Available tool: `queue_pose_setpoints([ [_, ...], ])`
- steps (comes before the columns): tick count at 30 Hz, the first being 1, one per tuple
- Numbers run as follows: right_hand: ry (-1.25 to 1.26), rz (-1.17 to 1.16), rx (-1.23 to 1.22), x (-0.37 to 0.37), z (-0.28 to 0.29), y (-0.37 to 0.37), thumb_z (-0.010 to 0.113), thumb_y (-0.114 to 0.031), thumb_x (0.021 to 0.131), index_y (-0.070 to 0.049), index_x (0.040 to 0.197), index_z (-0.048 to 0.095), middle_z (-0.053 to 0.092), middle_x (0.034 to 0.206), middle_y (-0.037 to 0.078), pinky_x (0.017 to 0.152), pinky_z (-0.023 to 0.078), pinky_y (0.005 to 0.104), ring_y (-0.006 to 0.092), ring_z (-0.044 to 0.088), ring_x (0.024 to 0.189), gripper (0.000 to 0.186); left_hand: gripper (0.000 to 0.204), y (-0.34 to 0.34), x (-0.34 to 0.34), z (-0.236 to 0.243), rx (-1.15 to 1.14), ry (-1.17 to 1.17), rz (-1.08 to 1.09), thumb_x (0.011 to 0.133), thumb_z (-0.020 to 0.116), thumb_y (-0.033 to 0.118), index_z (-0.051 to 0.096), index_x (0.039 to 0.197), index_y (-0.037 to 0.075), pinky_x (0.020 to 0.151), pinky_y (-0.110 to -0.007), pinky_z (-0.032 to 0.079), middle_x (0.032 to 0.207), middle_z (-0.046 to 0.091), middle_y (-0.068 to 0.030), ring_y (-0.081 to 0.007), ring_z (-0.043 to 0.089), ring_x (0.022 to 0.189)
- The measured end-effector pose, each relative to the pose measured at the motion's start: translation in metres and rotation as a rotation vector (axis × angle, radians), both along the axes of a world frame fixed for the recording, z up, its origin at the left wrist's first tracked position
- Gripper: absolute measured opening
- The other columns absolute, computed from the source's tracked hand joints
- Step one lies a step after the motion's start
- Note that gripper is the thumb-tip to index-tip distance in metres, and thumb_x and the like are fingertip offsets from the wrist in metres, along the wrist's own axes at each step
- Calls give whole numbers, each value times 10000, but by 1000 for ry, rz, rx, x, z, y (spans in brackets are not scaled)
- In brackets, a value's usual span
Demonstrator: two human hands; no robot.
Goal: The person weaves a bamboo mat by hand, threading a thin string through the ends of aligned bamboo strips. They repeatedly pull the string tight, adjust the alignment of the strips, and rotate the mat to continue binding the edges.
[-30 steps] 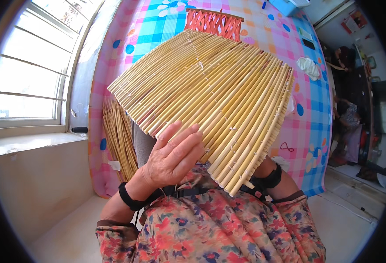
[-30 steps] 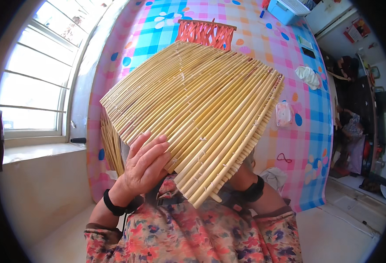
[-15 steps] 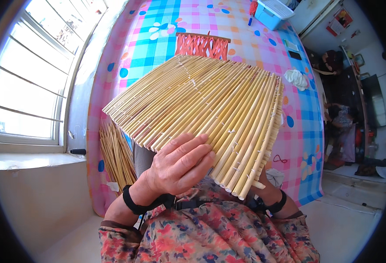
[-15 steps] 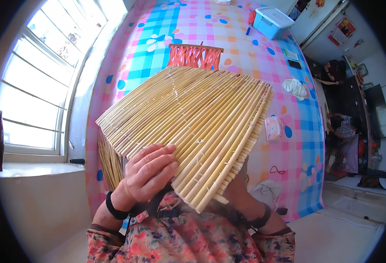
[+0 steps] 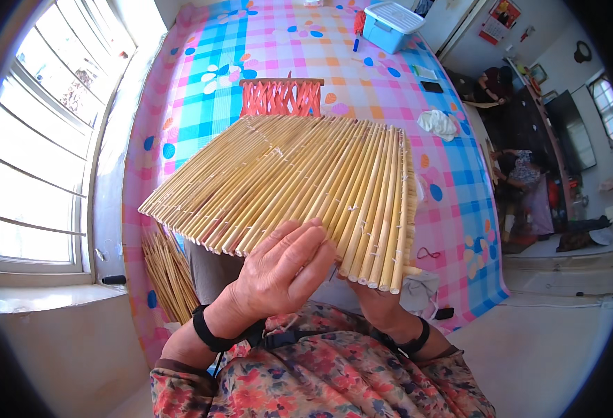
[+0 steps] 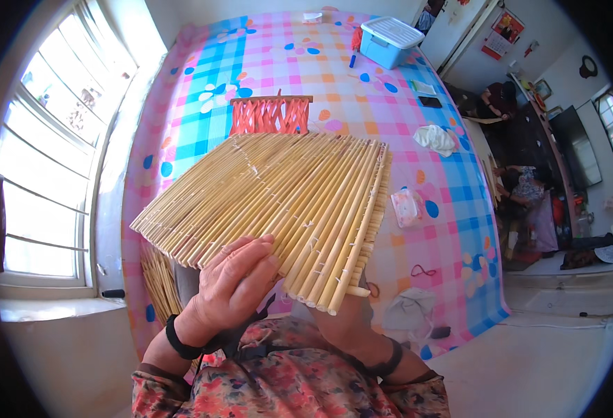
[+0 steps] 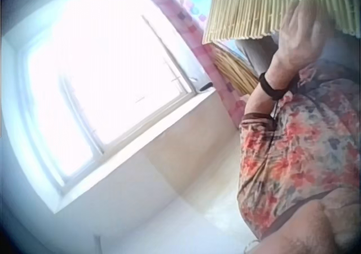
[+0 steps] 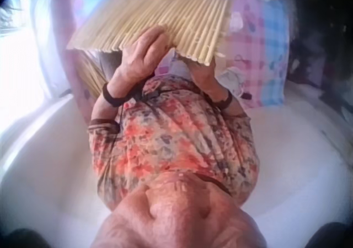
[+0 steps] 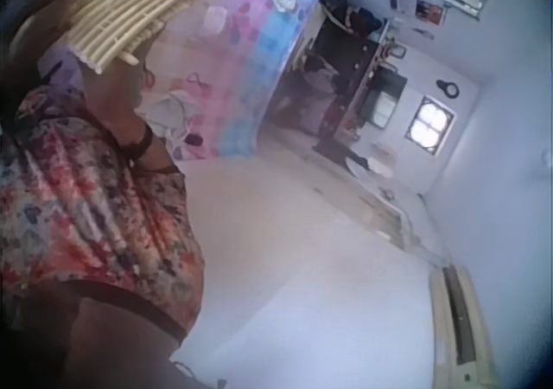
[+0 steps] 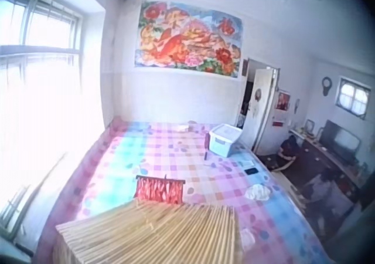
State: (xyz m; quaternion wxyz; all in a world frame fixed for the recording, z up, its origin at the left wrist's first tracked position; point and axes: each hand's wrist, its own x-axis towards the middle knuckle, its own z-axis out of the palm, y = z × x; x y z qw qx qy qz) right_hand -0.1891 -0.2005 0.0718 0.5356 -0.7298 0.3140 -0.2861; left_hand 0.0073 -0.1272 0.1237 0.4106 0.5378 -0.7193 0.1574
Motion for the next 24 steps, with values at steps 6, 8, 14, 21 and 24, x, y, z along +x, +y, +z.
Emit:
queue_pose_setpoints([
  [6,-178,54,381,2,13,0,739,-130,887,-29,1218,614,695,1056,68,784,557,325,178,677,934,367,266,3,-4,6,161,172,6,745,693,13,596,980,-65,818,-401,567,1095,588,-208,-354,661,959],
  [8,-105,14,235,6,14,1,730,-131,896,-26,1209,620,696,1059,71,777,558,322,173,680,923,348,260,2,-4,8,166,159,9,745,691,13,594,973,-64,814,-401,567,1102,585,-209,-352,660,960],
  [14,-110,-11,275,8,12,2,699,-119,919,-26,1181,637,703,1026,66,764,555,308,163,684,895,284,284,-1,-4,4,131,116,26,732,693,32,600,984,-59,808,-402,565,1105,578,-202,-342,656,955],
  [21,-137,125,217,10,11,1,607,-126,979,-20,1162,635,687,883,46,663,529,292,134,673,776,213,455,-4,-2,11,90,-7,37,666,724,119,607,1084,-17,827,-413,559,1142,556,-178,-321,651,967],
  [24,-24,213,175,10,15,-4,494,-102,1031,-5,1165,597,636,902,56,588,480,245,118,598,687,195,464,-6,0,18,73,-29,62,681,715,125,608,1114,-3,842,-423,554,1144,560,-170,-313,648,985],
])
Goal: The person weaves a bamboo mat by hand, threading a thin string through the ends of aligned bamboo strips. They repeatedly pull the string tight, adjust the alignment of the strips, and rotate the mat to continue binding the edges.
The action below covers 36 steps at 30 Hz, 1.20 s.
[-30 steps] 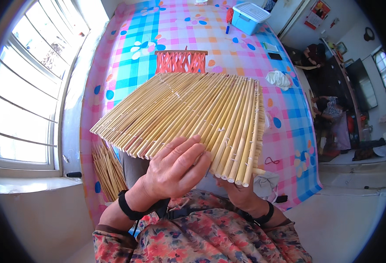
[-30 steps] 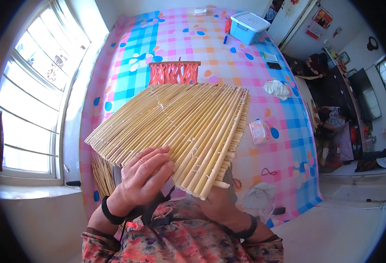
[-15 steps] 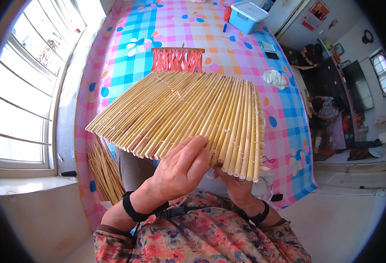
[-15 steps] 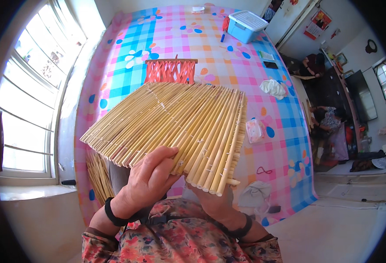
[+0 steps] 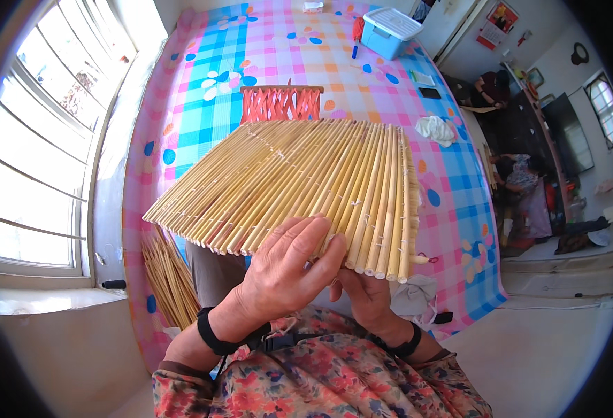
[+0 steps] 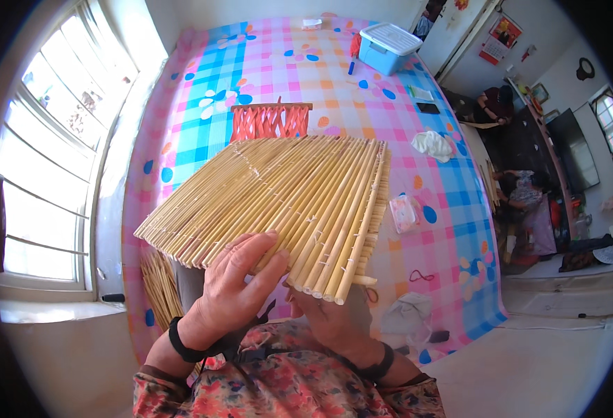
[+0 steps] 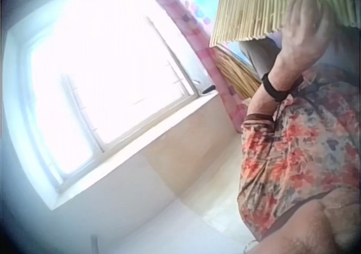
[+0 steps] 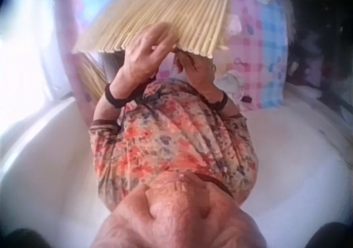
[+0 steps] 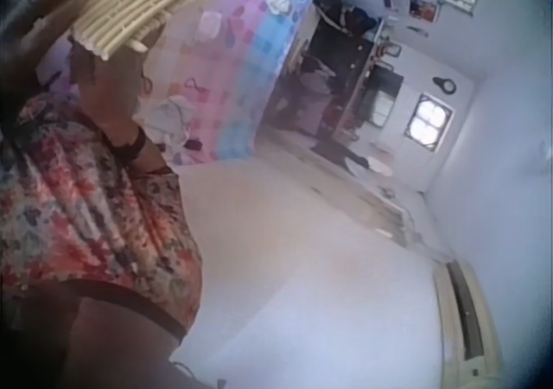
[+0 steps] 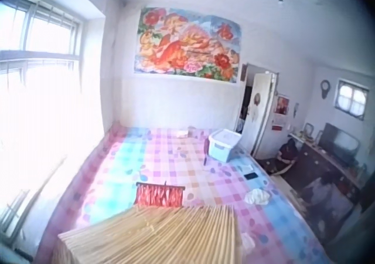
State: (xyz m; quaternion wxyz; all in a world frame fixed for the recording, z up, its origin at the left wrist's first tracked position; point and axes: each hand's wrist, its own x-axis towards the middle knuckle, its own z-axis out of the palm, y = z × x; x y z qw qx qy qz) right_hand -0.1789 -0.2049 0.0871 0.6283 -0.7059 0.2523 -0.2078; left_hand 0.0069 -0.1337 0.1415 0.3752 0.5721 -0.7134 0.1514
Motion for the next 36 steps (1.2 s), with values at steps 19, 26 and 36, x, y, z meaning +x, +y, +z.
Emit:
queue_pose_setpoints([
  [19,-290,-234,637,26,26,7,528,-108,1023,37,1141,628,633,816,49,532,465,249,105,578,623,211,325,-16,3,21,102,-43,24,765,660,42,606,1072,-51,875,-439,553,1090,657,-172,-343,663,1041],
  [26,-258,-262,424,29,23,9,508,-79,1019,56,1110,641,599,701,49,545,479,260,120,596,615,210,334,-18,4,24,101,-66,20,763,650,50,603,1075,-60,875,-436,555,1074,658,-165,-342,664,1038],
  [36,-322,-264,288,37,28,10,492,-27,1011,60,1015,632,587,687,52,526,451,253,100,566,595,164,412,-15,14,16,70,-46,-15,799,624,123,571,1168,-53,900,-461,530,1131,618,-201,-354,637,1060],
])
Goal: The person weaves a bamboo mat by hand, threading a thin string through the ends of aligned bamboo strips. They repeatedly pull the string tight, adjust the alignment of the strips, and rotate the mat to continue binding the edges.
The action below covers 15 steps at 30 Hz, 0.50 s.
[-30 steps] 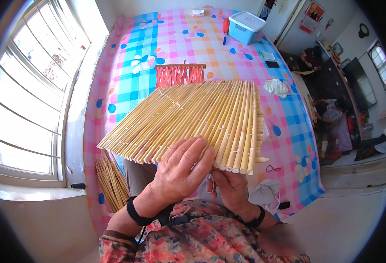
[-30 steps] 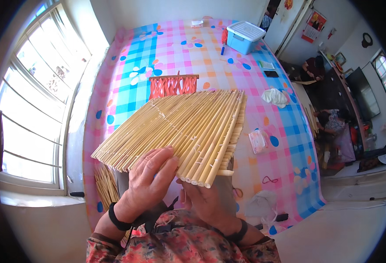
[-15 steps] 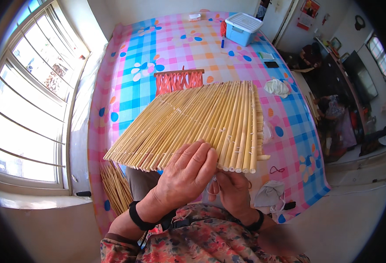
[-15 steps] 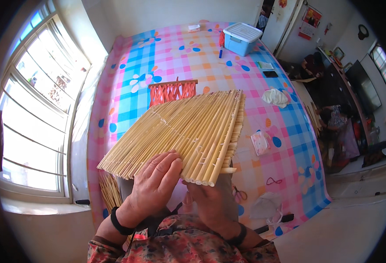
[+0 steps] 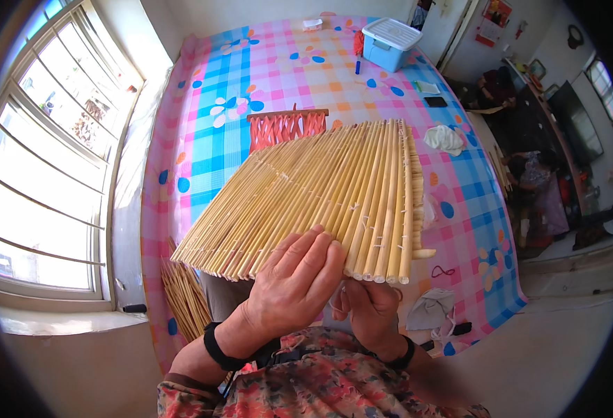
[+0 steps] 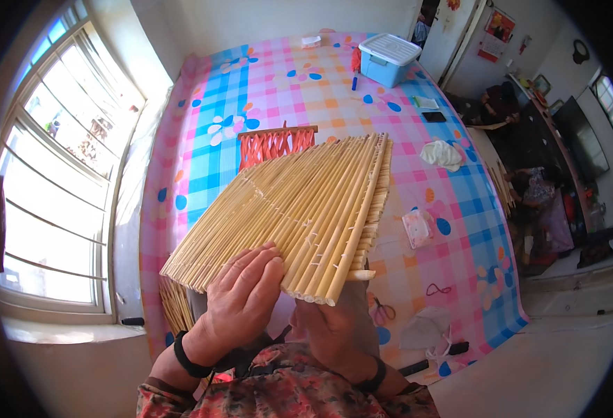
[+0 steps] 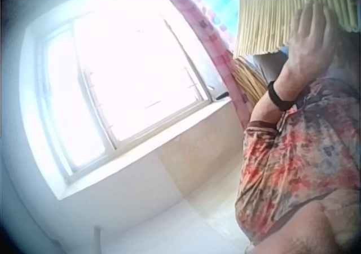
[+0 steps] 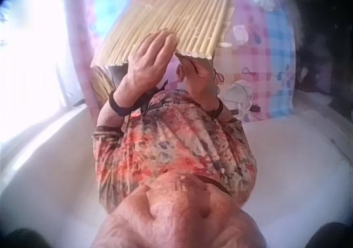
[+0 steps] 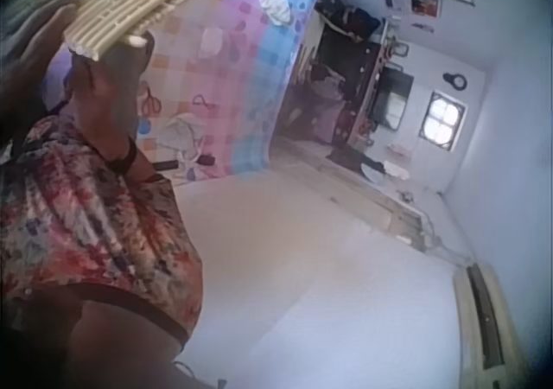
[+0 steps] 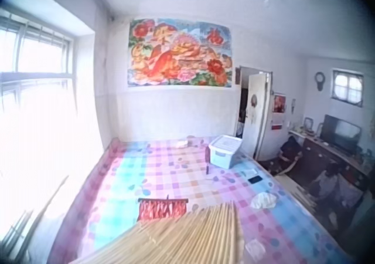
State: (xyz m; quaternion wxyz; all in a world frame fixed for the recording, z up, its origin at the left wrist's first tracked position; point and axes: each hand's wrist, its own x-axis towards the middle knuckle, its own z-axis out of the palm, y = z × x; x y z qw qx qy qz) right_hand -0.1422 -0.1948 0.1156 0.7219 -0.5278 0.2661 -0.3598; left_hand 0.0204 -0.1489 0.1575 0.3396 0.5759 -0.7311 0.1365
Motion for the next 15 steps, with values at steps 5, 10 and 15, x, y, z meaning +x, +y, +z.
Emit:
queue_pose_setpoints([
  [5,56,-4,-73,2,5,-1,466,-35,1018,30,962,608,534,652,27,481,436,262,99,528,552,166,275,-2,-2,7,-39,29,23,805,655,13,602,1063,-66,843,-452,568,1052,667,-205,-364,689,982],
  [10,30,23,-19,2,2,2,440,-73,1038,4,996,588,511,640,10,457,414,256,92,484,517,172,259,1,-1,9,-40,27,36,821,644,15,607,1064,-66,848,-448,564,1059,669,-207,-362,689,991],
  [15,44,23,-67,3,3,4,425,-81,1044,-8,1029,576,505,647,9,463,412,254,88,465,514,168,252,3,0,9,-38,19,41,828,636,20,608,1063,-64,851,-450,563,1060,669,-207,-360,688,997],
])
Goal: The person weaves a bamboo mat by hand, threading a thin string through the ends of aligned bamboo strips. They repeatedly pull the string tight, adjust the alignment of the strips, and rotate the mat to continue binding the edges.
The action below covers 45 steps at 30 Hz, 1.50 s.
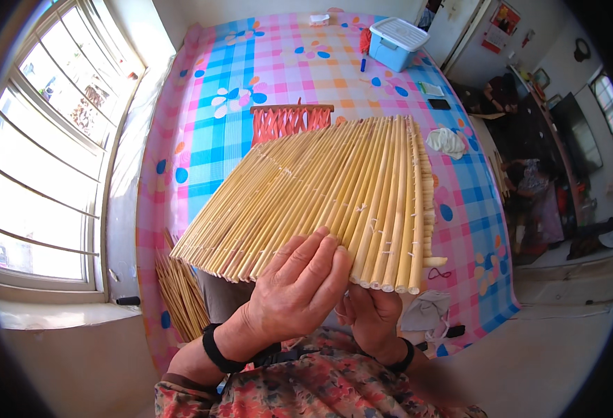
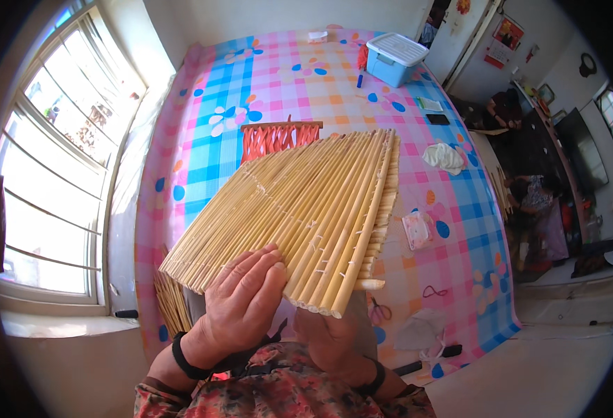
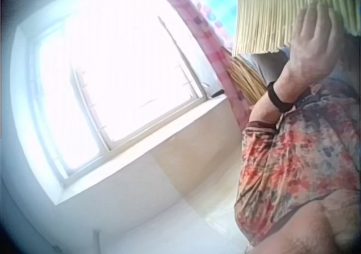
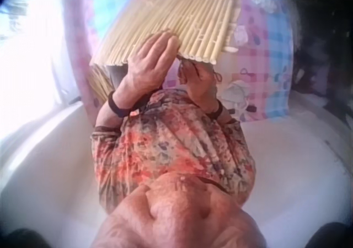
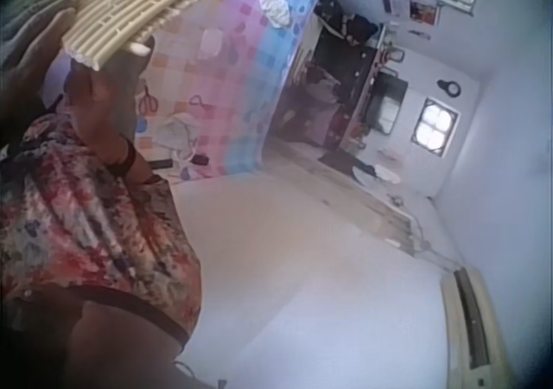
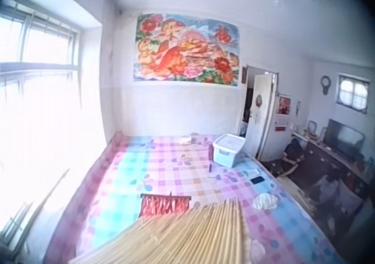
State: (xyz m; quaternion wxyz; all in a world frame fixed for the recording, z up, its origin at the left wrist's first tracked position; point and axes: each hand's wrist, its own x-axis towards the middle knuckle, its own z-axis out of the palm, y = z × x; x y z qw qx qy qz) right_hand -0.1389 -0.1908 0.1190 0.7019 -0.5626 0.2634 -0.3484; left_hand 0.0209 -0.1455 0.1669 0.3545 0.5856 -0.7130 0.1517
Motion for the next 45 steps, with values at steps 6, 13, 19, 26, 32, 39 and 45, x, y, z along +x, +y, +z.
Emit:
queue_pose_setpoints([
  [6,-71,25,18,1,-1,2,438,-90,1045,2,1056,573,503,661,13,454,400,254,91,459,514,164,351,2,4,-4,-14,-35,-9,814,631,114,588,1109,-70,845,-446,556,1082,624,-217,-360,652,1034],
  [13,-69,35,28,2,4,2,447,-121,1049,8,1092,574,504,672,14,442,391,255,91,455,514,187,348,3,4,-3,-36,-35,-1,808,639,107,590,1101,-73,837,-445,557,1074,622,-218,-359,655,1024],
  [19,-130,23,108,5,7,2,469,-36,1026,40,1096,551,516,657,5,474,396,237,67,482,529,132,349,2,4,-6,-50,-20,2,804,640,103,592,1102,-71,838,-450,556,1074,621,-217,-362,655,1022],
  [26,-119,-50,169,7,10,3,489,-39,1014,28,1078,550,526,684,2,464,393,235,68,496,541,111,362,4,1,-8,-39,-21,2,791,638,101,595,1109,-66,844,-448,555,1079,623,-211,-355,652,1031],
  [32,-107,16,151,4,4,-5,503,-6,977,15,1056,559,571,776,18,485,412,227,64,541,606,98,375,5,2,-9,-34,-29,6,785,636,125,599,1109,-61,848,-451,551,1082,624,-209,-352,650,1029],
  [39,-138,79,238,-7,-11,-6,585,-47,966,-9,1123,575,604,884,18,650,505,279,117,598,765,162,383,6,0,-16,-37,-10,5,786,631,149,600,1105,-61,842,-462,544,1083,628,-217,-361,646,1030],
  [45,-44,-89,-104,-14,-31,-10,581,-58,966,-28,1241,589,657,1034,88,669,533,308,163,635,824,277,374,5,-9,-28,-67,28,20,799,625,162,599,1097,-61,827,-468,541,1081,630,-220,-362,644,1017],
])
